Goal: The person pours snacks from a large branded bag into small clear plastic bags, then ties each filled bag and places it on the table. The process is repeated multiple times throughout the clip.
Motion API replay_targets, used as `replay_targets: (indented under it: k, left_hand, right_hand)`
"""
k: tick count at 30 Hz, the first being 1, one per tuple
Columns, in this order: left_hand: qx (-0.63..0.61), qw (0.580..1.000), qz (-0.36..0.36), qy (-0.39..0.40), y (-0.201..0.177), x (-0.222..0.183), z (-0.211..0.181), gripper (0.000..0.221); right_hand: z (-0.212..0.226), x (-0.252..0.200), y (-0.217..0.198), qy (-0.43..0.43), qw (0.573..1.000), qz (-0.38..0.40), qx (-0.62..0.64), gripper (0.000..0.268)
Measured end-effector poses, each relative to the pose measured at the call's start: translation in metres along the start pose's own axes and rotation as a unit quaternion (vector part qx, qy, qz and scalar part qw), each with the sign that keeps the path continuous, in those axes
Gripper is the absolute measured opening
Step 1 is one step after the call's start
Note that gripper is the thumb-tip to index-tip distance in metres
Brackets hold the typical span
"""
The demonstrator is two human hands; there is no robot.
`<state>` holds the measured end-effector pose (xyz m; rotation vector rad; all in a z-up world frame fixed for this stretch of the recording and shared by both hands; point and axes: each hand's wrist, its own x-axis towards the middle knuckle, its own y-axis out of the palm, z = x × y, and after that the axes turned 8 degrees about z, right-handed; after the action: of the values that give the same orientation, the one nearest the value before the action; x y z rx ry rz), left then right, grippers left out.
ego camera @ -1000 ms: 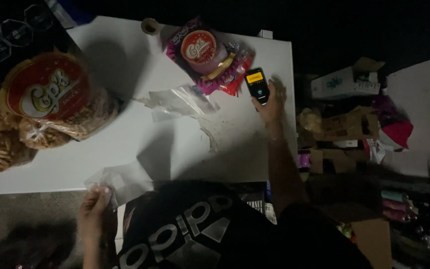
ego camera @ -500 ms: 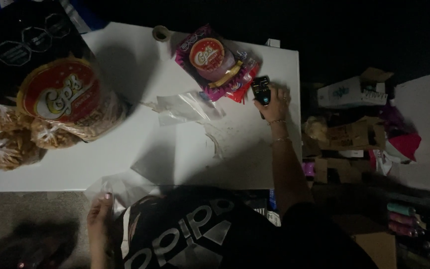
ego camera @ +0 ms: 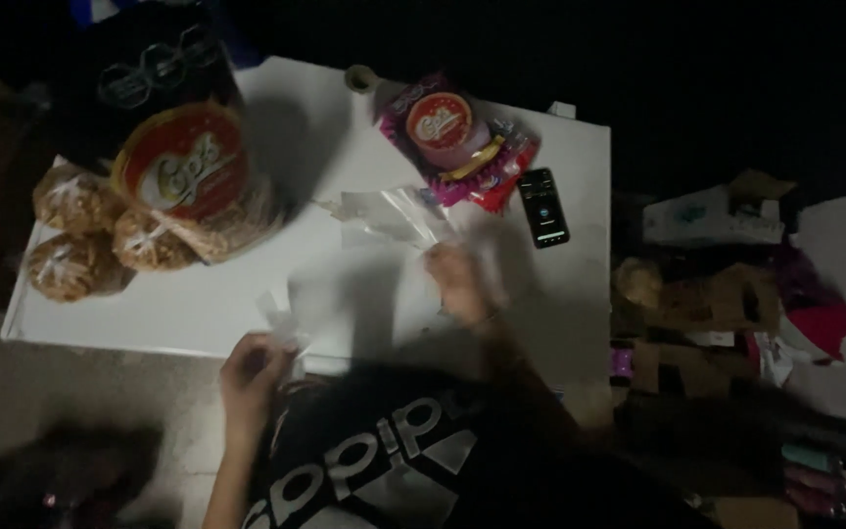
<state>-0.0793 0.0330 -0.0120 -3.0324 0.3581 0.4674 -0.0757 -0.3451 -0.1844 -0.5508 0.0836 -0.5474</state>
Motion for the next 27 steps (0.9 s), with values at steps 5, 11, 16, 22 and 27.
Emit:
replay_targets:
  k: [5, 11, 16, 22, 27]
  left_hand:
    - [-0.05, 0.987, 0.074, 0.13, 0.031, 0.029, 0.033, 0.026]
    - [-0.099, 0.976, -0.134, 0.139, 0.0, -0.002, -0.006, 0.027]
    - [-0.069, 0.977, -0.199, 0.022, -0.004, -0.011, -0.012, 0.025]
    - [-0.055, 0.977, -0.023, 0.206, 0.024, 0.001, 0.001, 0.031]
    - [-0.02, 0.98, -0.074, 0.181, 0.022, -0.011, -0.025, 0.04]
  right_hand:
    - [0.229, -0.072, 0.012, -0.133, 0.864, 0.438, 0.208, 0.017]
    - [0.169, -0.041, 0.04, -0.143, 0.956, 0.252, -0.054, 0.013]
    - [0.199, -0.041, 0.015, -0.164, 0.942, 0.292, 0.026, 0.023]
    - [0.272, -0.072, 0.009, -0.24, 0.876, 0.406, 0.106, 0.026]
    - [0.258, -0.059, 0.014, -0.295, 0.892, 0.338, 0.057, 0.025]
